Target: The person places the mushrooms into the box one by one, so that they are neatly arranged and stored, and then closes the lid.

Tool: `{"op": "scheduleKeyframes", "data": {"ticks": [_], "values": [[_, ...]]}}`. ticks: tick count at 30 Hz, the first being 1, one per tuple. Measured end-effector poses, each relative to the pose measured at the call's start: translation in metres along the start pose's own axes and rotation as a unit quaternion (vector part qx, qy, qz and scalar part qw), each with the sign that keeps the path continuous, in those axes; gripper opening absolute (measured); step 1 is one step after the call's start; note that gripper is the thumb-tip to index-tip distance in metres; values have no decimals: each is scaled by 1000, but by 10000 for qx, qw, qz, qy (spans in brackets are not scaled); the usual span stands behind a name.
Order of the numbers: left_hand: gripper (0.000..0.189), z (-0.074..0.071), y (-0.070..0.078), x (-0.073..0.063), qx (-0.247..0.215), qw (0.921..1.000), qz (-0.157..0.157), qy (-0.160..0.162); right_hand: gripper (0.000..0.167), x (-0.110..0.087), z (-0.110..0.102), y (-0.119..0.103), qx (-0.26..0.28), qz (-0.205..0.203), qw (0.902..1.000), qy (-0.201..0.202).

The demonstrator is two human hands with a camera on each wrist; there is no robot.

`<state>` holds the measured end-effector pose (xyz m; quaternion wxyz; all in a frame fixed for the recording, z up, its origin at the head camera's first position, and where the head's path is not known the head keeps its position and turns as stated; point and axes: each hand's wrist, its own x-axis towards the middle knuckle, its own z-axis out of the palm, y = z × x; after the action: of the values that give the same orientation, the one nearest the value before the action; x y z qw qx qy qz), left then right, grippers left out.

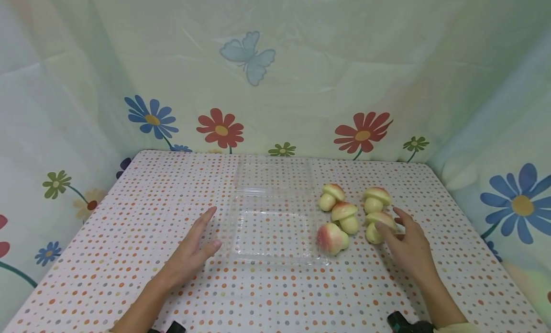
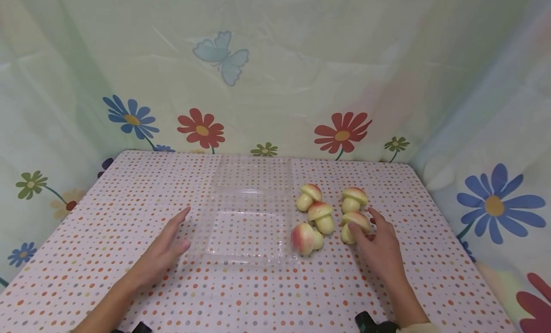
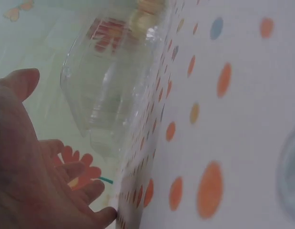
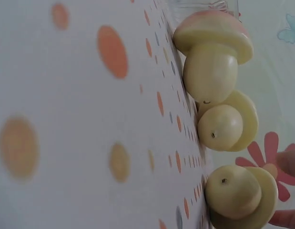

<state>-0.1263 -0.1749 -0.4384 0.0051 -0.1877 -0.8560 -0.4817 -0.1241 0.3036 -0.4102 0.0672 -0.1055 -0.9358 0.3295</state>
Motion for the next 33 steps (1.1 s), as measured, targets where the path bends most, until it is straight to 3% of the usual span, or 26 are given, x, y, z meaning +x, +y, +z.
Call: {"op": "scheduleKeyframes", "data": {"ticks": [5, 11, 22, 33], "values": [[78, 6, 3, 1, -172, 9997, -146, -53, 78, 0, 3, 1, -62, -88, 9999, 106], [87, 11, 4, 1, 144, 9998, -107, -86, 75, 1, 7, 0, -35, -140, 9997, 184], [82, 13, 4, -2, 145, 9998, -98, -125, 73, 2, 11, -2, 75, -206, 9994, 252], [84, 14, 4, -3, 178, 9993, -315, -80, 75, 0, 12, -5, 448, 194, 9984, 297]]}}
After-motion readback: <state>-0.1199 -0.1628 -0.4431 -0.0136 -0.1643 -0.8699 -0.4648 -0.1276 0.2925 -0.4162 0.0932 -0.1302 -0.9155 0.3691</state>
